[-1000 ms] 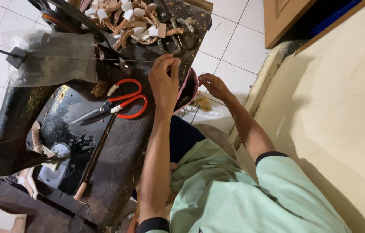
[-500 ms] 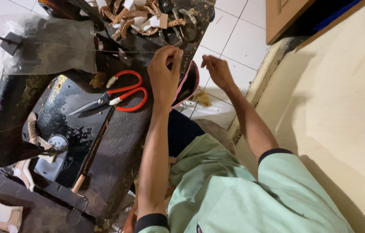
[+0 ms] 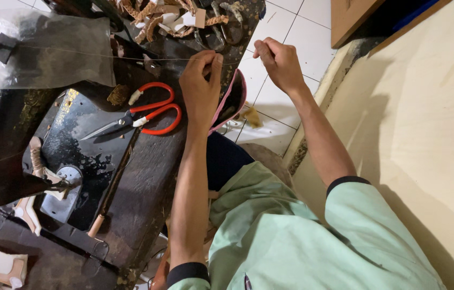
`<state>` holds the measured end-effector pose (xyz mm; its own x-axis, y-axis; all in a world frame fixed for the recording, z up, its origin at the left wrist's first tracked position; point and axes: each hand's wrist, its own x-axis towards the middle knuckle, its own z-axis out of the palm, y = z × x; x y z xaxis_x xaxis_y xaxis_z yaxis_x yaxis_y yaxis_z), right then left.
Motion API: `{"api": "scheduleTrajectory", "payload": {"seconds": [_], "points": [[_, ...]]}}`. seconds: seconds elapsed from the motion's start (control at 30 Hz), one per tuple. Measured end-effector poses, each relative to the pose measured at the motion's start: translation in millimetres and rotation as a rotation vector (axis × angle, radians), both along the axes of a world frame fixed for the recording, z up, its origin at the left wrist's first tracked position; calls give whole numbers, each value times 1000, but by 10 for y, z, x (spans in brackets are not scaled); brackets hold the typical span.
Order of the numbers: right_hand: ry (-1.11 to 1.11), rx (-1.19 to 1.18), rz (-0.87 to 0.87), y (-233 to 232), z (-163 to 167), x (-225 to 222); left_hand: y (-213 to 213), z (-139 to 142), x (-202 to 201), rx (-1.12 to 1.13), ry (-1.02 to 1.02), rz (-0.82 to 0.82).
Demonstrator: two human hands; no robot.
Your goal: The person sews beige fabric pieces using a manual sewing machine, guiding the material under the needle and cutting threads with scissors. They also gather additional fabric pieces from the floor and place them on the table.
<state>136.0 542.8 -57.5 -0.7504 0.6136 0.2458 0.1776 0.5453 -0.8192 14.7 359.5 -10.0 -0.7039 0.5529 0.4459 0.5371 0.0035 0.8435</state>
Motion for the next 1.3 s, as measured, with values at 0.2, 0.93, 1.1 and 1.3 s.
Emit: {"api": "scheduleTrajectory", "payload": {"seconds": [0.2, 0.93, 1.1, 1.3], "points": [[-81, -24, 10, -2, -229, 29, -3, -45, -3, 1, -2, -11], [92, -1224, -528, -268, -1979, 802, -131, -196, 667, -367, 296, -154], [-273, -876, -426, 240, -2483, 497, 1175, -296, -143, -430, 906, -251], [-461, -344, -174, 941, -3262, -401, 2099, -478, -491, -807, 763, -236]]}}
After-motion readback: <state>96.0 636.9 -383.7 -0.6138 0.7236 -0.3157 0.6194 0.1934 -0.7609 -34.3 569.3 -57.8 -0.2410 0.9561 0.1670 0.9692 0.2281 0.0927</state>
